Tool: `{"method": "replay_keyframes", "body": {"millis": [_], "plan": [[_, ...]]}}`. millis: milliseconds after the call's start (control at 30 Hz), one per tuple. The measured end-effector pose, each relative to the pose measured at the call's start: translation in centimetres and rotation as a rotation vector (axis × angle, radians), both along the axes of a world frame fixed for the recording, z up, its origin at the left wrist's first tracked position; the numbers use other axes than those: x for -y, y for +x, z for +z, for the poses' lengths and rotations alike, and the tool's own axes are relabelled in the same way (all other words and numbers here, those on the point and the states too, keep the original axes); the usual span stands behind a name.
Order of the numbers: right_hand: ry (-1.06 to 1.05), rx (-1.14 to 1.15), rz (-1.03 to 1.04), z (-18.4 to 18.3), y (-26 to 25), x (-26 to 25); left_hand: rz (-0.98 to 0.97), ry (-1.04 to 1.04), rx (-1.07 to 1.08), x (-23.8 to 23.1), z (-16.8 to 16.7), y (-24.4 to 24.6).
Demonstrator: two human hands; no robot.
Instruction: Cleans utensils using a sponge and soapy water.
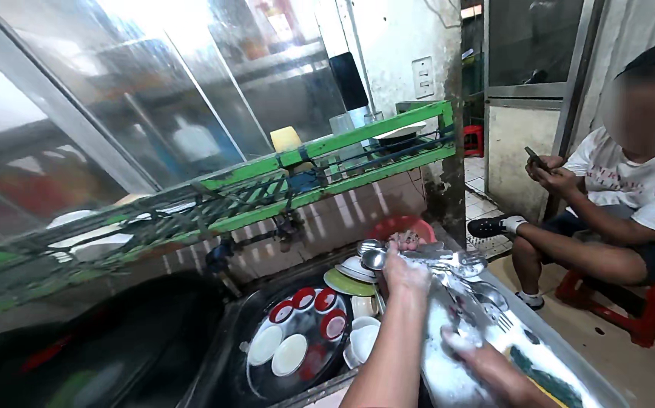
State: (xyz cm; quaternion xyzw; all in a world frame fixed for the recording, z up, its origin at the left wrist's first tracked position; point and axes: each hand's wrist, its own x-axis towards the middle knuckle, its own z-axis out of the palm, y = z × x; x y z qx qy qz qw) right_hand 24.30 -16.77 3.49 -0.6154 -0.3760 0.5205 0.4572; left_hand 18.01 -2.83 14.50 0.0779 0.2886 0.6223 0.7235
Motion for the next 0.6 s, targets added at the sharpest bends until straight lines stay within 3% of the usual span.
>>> {"method": "replay_keyframes", "body": {"millis": [167, 367, 500, 600], "plan": [[0.213, -0.161, -0.095, -0.3, -0.3, -1.1, 0.058, -0.045, -0.191, 0.4, -2.7, -1.8], [0.235, -0.483, -0.221, 0.2, -3.1, -2.4, 0.050, -0.089, -0.175, 1.0, -4.6, -2.6], [0.395, -0.847, -0.313, 0.9, -2.7, -4.1, 0.025, -0.058, -0.172, 1.9, -4.6, -2.8], [0.480, -0.971, -0.430, 1.8, -2.3, -4.9, 0.004, -0.050, -0.189, 2.3, -5.0, -3.5]]}}
